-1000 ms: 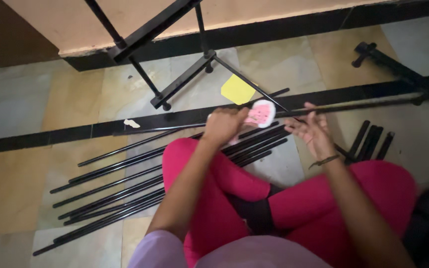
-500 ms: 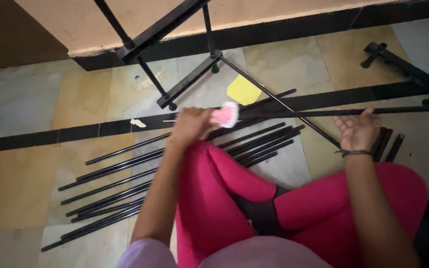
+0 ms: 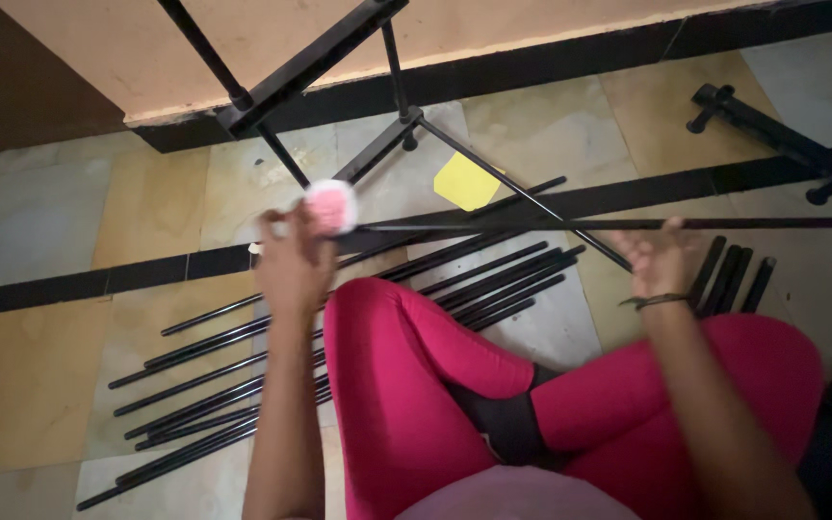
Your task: The person sits on the floor and wipes black metal rods with a pink cloth. They then insert the rods into a black metal frame, aligning and securing them in place.
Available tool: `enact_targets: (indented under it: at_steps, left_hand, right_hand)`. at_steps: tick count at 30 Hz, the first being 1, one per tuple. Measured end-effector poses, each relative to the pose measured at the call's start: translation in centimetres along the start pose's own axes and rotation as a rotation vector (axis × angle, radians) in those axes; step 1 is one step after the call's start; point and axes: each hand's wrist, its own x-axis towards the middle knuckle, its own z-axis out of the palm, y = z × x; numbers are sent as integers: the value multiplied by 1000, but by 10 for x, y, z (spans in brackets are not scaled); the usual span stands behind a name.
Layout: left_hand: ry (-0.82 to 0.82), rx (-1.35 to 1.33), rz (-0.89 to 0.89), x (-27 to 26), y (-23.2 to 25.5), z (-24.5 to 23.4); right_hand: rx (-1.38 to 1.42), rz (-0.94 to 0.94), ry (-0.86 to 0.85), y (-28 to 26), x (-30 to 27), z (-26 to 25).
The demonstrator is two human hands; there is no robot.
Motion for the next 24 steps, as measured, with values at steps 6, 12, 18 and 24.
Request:
enact_targets:
  at_steps: [6,12,18,24]
  left_hand:
    - [-325,-28,610,-40,111,70]
    - [-298,170,654,-51,133,124]
    - [-230,100,484,-11,74,96]
    - [-250,203,226,6,-29,23]
  right_hand:
    - [-122,173,-198,46,-30,16]
    - [-214,401,-337,34,-69,57]
    - [-257,517,-399,14,-87,91]
    - [-328,471,-281,20,-75,81]
